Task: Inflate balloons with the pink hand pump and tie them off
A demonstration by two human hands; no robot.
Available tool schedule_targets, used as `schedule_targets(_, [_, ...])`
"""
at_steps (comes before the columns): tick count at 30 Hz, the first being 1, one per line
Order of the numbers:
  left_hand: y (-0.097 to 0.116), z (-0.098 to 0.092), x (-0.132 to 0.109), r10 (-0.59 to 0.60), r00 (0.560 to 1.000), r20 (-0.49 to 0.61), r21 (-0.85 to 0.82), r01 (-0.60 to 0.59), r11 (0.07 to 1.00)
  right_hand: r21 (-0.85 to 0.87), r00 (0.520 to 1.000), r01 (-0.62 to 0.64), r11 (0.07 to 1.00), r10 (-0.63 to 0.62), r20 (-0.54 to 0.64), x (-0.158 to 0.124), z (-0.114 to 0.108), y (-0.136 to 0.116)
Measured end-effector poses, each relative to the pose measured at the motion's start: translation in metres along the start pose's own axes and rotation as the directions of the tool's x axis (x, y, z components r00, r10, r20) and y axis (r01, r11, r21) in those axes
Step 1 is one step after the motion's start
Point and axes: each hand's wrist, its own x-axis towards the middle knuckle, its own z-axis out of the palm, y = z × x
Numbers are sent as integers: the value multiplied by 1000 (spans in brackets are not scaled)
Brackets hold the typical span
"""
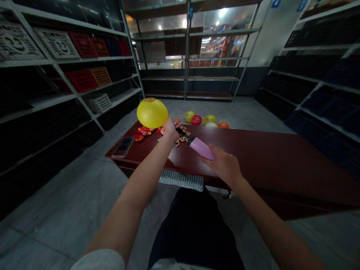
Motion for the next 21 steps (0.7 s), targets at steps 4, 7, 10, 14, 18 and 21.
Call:
schedule_targets(4, [31, 15, 4, 61, 998, -4, 35, -61, 998, -44, 997, 45, 998, -48, -68, -6, -3, 19])
schedule_targets(7, [54, 18, -2, 97, 994, 42, 34, -99, 995, -86, 990, 89, 992, -97, -99, -10, -5, 33])
schedule_targets(10, [70, 14, -12, 130, 989, 72, 10, -131, 991, -86, 980, 151, 985, -161, -120, -10, -5, 39])
schedule_targets(14, [78, 8, -23, 285, 958, 45, -35, -283, 958, -35, 982, 143, 989, -147, -122, 1, -1, 34])
schedule_targets(18, [71, 5, -25, 350, 937, 3, -67, -349, 935, 34, 991, 105, 994, -102, -84, 15, -2, 24])
schedule_targets(21, [54, 5, -26, 320, 947, 3, -63, -320, 945, 85, 991, 120, 989, -113, -75, 25, -5, 13])
